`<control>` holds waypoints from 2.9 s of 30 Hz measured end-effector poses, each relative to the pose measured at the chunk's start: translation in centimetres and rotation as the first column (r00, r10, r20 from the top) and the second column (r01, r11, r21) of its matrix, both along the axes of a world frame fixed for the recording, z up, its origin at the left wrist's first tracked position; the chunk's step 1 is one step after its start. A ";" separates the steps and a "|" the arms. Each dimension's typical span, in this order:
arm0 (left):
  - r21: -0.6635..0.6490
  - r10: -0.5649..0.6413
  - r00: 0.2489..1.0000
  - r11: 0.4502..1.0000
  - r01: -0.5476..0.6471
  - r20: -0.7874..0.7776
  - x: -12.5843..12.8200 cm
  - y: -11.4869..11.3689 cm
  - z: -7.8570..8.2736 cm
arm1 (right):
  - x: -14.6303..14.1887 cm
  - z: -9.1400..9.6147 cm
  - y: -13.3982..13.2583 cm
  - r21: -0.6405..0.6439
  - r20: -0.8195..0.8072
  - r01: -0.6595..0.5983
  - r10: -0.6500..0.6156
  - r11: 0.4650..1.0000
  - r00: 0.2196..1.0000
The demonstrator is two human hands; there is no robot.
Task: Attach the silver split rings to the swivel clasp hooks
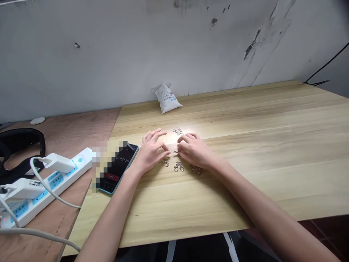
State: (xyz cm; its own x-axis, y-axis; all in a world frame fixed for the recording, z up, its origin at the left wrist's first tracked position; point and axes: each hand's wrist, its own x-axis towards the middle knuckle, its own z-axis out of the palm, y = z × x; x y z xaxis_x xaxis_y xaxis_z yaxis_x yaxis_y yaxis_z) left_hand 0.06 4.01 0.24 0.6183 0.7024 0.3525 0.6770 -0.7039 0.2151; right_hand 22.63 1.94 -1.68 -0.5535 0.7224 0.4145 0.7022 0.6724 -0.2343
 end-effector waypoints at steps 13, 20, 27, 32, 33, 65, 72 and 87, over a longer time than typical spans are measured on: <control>0.023 -0.024 1.000 0.999 0.024 -0.001 0.6 -0.4 0.3 | -0.1 0.1 -0.1 0.075 -0.007 -0.009 0.009 0.997 1.000; 0.005 -0.015 1.000 1.000 0.015 -0.025 0.8 -0.6 0.3 | -0.3 0.0 0.0 0.098 0.010 -0.044 0.043 0.994 0.999; -0.013 0.019 1.000 1.000 -0.019 -0.015 0.7 -0.6 0.3 | -0.5 0.2 -0.1 0.106 -0.006 -0.066 0.067 0.992 0.998; -0.039 0.033 0.999 0.999 -0.033 0.001 0.8 -0.7 0.3 | -0.4 0.4 -0.2 0.088 -0.008 -0.079 0.080 0.993 0.997; -0.039 0.021 1.000 0.999 -0.020 0.008 0.8 -0.7 0.3 | -0.3 0.4 -0.2 0.085 -0.010 -0.081 0.082 0.993 0.997; -0.088 -0.090 0.989 0.991 0.101 0.116 0.1 -0.4 0.5 | 0.2 0.7 -0.1 0.048 -0.136 -0.042 0.048 0.998 0.990; 0.153 -0.062 0.998 0.987 0.058 0.020 0.4 -0.5 0.7 | 0.1 0.6 0.3 0.054 -0.210 -0.028 0.039 0.998 0.977; 0.300 -0.052 0.996 0.954 0.027 0.075 0.8 -1.0 0.9 | 0.3 1.1 -0.1 -0.229 -0.313 -0.072 -0.003 0.971 0.950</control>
